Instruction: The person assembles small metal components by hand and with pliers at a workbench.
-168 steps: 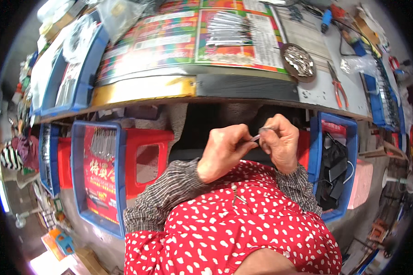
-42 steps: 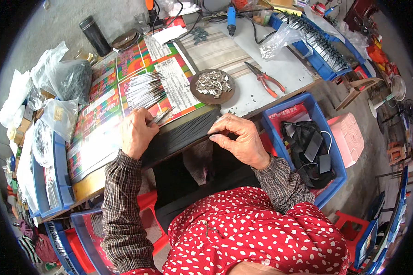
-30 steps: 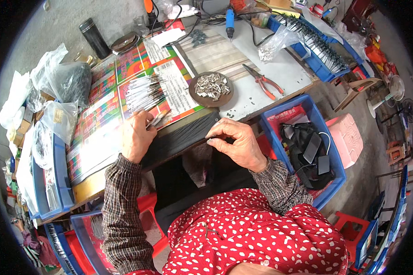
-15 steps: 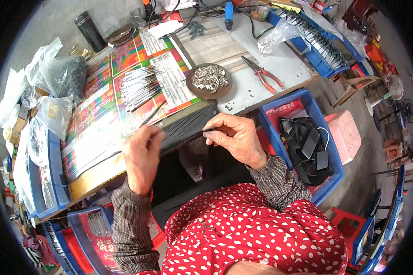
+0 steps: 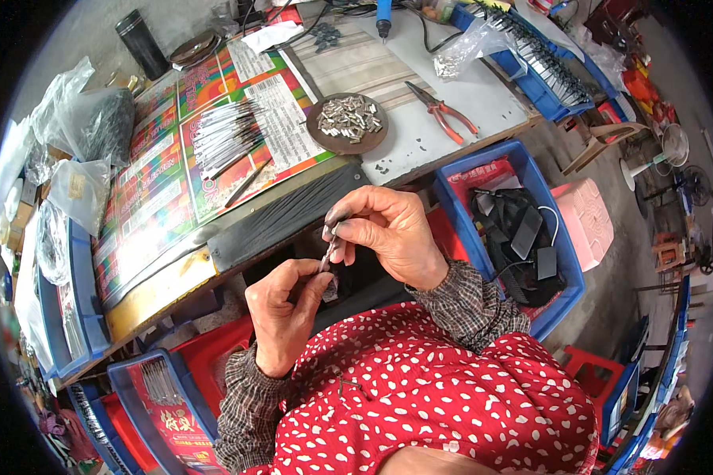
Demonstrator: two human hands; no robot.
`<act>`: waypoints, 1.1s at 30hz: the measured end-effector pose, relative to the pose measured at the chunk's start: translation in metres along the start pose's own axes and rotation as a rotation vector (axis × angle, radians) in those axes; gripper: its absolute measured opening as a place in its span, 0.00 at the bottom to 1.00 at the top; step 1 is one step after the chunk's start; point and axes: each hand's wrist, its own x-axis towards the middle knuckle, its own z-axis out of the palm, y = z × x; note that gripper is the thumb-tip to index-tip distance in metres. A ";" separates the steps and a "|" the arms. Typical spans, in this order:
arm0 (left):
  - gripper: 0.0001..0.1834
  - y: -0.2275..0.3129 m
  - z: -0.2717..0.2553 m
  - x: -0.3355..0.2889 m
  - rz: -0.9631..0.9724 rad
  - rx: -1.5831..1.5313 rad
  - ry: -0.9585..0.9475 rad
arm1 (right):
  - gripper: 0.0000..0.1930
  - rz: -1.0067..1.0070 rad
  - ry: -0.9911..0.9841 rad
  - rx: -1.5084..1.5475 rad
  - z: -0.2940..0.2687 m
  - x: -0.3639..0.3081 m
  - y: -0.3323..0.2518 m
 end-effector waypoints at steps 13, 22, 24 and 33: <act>0.05 -0.007 0.002 -0.002 0.017 -0.037 0.037 | 0.04 0.014 -0.042 0.018 0.000 0.003 0.006; 0.04 -0.004 0.005 -0.004 0.054 -0.020 0.080 | 0.02 0.071 -0.085 -0.057 0.005 -0.002 0.015; 0.04 -0.010 0.005 -0.005 0.041 -0.047 0.031 | 0.03 0.056 -0.082 -0.099 0.004 -0.003 0.013; 0.04 -0.014 0.002 -0.010 0.004 -0.128 -0.051 | 0.03 0.004 -0.216 -0.234 0.000 -0.004 0.009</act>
